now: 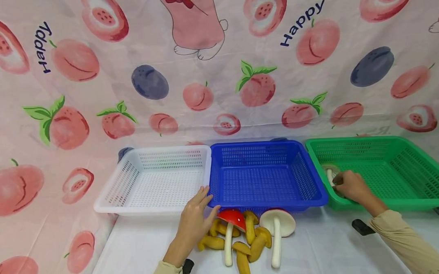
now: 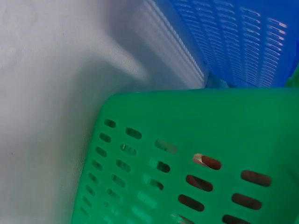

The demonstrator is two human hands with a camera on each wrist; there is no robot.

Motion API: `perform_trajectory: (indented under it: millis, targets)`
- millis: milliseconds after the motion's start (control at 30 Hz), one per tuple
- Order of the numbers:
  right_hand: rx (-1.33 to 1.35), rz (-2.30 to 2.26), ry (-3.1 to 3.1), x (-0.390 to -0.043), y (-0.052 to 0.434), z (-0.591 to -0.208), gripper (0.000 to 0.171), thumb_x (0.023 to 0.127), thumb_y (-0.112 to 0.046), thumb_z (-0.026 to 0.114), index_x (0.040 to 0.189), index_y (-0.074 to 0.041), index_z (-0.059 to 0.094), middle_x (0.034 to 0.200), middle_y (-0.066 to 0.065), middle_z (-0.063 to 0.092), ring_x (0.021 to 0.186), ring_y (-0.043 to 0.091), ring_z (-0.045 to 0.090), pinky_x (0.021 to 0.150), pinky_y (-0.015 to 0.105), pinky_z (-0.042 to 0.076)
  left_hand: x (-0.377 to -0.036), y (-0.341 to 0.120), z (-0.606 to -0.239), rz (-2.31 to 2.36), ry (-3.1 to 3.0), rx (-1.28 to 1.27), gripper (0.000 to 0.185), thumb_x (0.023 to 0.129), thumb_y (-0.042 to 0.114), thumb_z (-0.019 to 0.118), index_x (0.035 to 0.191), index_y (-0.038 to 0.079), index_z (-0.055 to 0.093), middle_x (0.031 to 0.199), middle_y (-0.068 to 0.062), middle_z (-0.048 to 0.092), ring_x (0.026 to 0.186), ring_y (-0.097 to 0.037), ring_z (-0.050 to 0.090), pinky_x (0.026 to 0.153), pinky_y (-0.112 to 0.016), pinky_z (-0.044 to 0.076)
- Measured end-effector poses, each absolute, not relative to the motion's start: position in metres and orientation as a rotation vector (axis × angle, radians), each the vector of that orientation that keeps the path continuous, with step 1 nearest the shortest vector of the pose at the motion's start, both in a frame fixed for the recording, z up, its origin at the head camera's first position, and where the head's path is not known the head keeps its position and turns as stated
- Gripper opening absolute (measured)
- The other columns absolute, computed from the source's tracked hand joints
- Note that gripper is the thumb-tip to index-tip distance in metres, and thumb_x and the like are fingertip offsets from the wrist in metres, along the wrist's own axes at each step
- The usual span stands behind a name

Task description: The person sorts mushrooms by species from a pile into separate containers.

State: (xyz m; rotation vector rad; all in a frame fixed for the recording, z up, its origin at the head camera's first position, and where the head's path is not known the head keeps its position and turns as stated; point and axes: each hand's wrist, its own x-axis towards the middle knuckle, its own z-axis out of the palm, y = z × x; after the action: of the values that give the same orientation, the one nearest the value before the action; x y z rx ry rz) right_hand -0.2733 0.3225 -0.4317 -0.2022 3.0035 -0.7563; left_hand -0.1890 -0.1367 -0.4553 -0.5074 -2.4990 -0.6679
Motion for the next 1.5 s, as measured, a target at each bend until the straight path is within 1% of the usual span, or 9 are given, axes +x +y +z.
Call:
perform_trajectory:
  millis: [133,567,867,967,1033,1100,1200,1333,1500]
  targets:
    - [-0.221,-0.75,3.004,-0.273,0.323,-0.431,0.023,0.079,0.002,0.06,0.096,0.017,0.063,0.086,0.026,0.065,0.083,0.045,0.06,0.064,0.05,0.052,-0.189,-0.137,-0.456,-0.664,-2.464,-0.526,0.039,0.085,0.027,0.071,0.109,-0.003,0.068,0.131,-0.017,0.055,0.125,-0.032,0.047,0.096,-0.047,0.044]
    - [-0.349,-0.836,3.187,-0.252,0.313,-0.418,0.028,0.085,-0.007,0.064,0.102,0.014,0.062,0.088,0.026,0.065,0.077,0.04,0.062,0.057,0.046,0.052,-0.188,-0.137,-0.456,-0.652,-2.453,-0.526,0.038,0.085,0.026,0.07,0.11,-0.003,0.068,0.13,-0.016,0.056,0.124,-0.03,0.049,0.095,-0.046,0.045]
    - [-0.483,-0.934,3.289,-0.228,0.3,-0.406,0.02,0.081,-0.006,0.07,0.097,0.006,0.065,0.088,0.019,0.067,0.071,0.029,0.063,0.051,0.031,0.048,-0.187,-0.139,-0.456,-0.658,-2.458,-0.52,0.038,0.085,0.026,0.07,0.11,-0.003,0.068,0.13,-0.017,0.055,0.124,-0.03,0.049,0.095,-0.047,0.045]
    - [-0.532,-1.002,3.352,-0.216,0.296,-0.404,0.017,0.078,-0.003,0.073,0.094,0.001,0.067,0.086,0.014,0.067,0.068,0.016,0.063,0.056,0.031,0.044,-0.187,-0.136,-0.457,-0.672,-2.453,-0.523,0.039,0.085,0.026,0.071,0.11,-0.004,0.068,0.131,-0.017,0.055,0.124,-0.032,0.048,0.095,-0.048,0.045]
    - [-0.524,-1.062,3.357,-0.206,0.294,-0.402,0.017,0.078,-0.003,0.073,0.094,-0.001,0.068,0.086,0.013,0.067,0.066,0.005,0.06,0.065,0.04,0.041,-0.188,-0.134,-0.458,-0.679,-2.451,-0.529,0.039,0.085,0.026,0.071,0.11,-0.004,0.067,0.131,-0.018,0.055,0.124,-0.033,0.048,0.095,-0.049,0.045]
    - [-0.489,-1.097,3.352,-0.196,0.291,-0.4,0.018,0.079,-0.005,0.073,0.096,-0.002,0.068,0.087,0.011,0.067,0.066,-0.001,0.058,0.066,0.042,0.038,-0.188,-0.131,-0.458,-0.682,-2.448,-0.536,0.04,0.085,0.026,0.071,0.11,-0.004,0.067,0.13,-0.018,0.055,0.124,-0.033,0.048,0.095,-0.049,0.045]
    - [-0.411,-1.093,3.338,-0.183,0.284,-0.397,0.018,0.081,-0.01,0.073,0.098,-0.004,0.068,0.086,0.01,0.068,0.065,0.0,0.059,0.064,0.038,0.041,-0.188,-0.13,-0.458,-0.677,-2.449,-0.541,0.04,0.085,0.027,0.071,0.11,-0.003,0.068,0.13,-0.018,0.055,0.123,-0.033,0.049,0.095,-0.048,0.045]
    - [-0.325,-1.073,3.309,-0.171,0.271,-0.395,0.019,0.082,-0.016,0.074,0.098,-0.008,0.069,0.086,0.005,0.069,0.065,0.005,0.062,0.052,0.025,0.043,-0.188,-0.132,-0.457,-0.669,-2.461,-0.525,0.039,0.085,0.027,0.07,0.111,-0.003,0.068,0.131,-0.017,0.055,0.124,-0.031,0.049,0.096,-0.047,0.044]
    - [-0.231,-1.132,3.21,-0.161,0.253,-0.396,0.022,0.082,-0.022,0.074,0.1,-0.009,0.068,0.085,0.001,0.068,0.065,0.003,0.062,0.051,0.024,0.046,-0.187,-0.137,-0.457,-0.657,-2.463,-0.51,0.038,0.086,0.028,0.069,0.11,-0.002,0.068,0.131,-0.016,0.055,0.124,-0.03,0.048,0.097,-0.046,0.044]
